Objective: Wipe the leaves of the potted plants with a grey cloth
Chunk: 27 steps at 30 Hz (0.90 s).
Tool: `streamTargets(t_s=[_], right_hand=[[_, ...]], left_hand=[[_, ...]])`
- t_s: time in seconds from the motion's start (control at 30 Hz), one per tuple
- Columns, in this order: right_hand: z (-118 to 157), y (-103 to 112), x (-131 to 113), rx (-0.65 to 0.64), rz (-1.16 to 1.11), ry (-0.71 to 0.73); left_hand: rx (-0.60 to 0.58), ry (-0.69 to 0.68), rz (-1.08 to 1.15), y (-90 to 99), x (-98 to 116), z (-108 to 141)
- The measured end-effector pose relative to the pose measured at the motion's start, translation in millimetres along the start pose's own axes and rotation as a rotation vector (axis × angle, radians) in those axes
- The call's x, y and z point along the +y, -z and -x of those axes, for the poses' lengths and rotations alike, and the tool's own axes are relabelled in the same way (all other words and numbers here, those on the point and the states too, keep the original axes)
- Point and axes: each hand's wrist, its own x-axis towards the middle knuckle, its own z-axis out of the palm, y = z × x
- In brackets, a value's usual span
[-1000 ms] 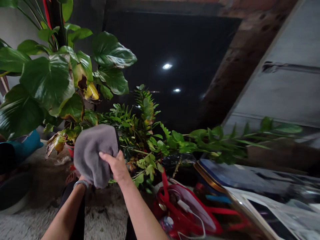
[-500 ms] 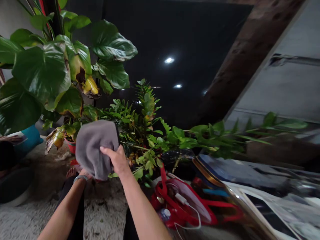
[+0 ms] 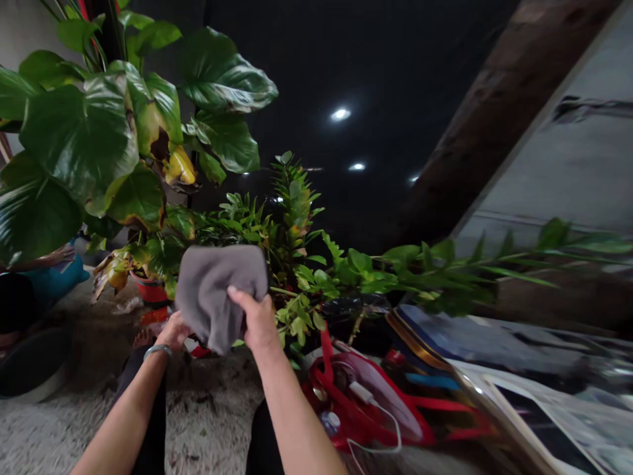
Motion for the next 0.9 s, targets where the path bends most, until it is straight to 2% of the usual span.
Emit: streamTargets(t_s=[0.07, 0.17, 0.27, 0.33, 0.37, 0.43, 0.47, 0.53, 0.6, 0.63, 0.7, 0.77, 0.8, 0.83, 0.9], right_hand=[[-27, 0, -6, 0.122, -0.123, 0.053], [-39, 14, 19, 0.207, -0.153, -0.109], [-8, 34, 56, 0.190, -0.073, -0.326], [19, 38, 63, 0.102, -0.037, -0.398], [28, 36, 58, 0.055, -0.032, -0.406], [34, 23, 34, 0.002, -0.061, -0.331], [29, 15, 19, 0.006, -0.093, -0.243], [10, 0, -6, 0.058, -0.165, -0.019], [-12, -9, -13, 0.135, -0.209, 0.093], [-19, -9, -8, 0.169, -0.211, 0.062], [-20, -1, 15, 0.212, -0.169, -0.112], [-4, 11, 44, 0.196, -0.079, -0.297], [8, 16, 55, 0.165, -0.028, -0.340], [21, 18, 61, 0.122, 0.017, -0.344], [42, 14, 58, 0.026, 0.082, -0.271]], left_hand=[[-0.001, -0.007, 0.008, -6.4, -1, 2], [0.014, -0.009, 0.029, -10.2, 0, 5], [0.068, -0.002, 0.056, -8.0, 0, 4], [0.076, 0.004, 0.060, -6.3, -1, 2], [0.062, 0.000, 0.057, -5.8, -1, 2], [0.027, -0.014, 0.044, -5.5, -1, 1], [0.015, -0.016, 0.038, -5.5, -1, 2], [0.012, -0.013, 0.032, -5.7, -1, 3], [0.013, -0.002, 0.030, -5.3, -1, 4], [0.015, 0.001, 0.030, -4.7, -2, 4], [0.047, -0.004, 0.037, -2.8, -3, 2], [0.104, -0.033, 0.052, 0.2, -4, -2], [0.130, -0.053, 0.061, 1.8, -4, -4], [0.141, -0.066, 0.062, 3.3, -4, -5], [0.122, -0.076, 0.042, 5.0, -3, -7]])
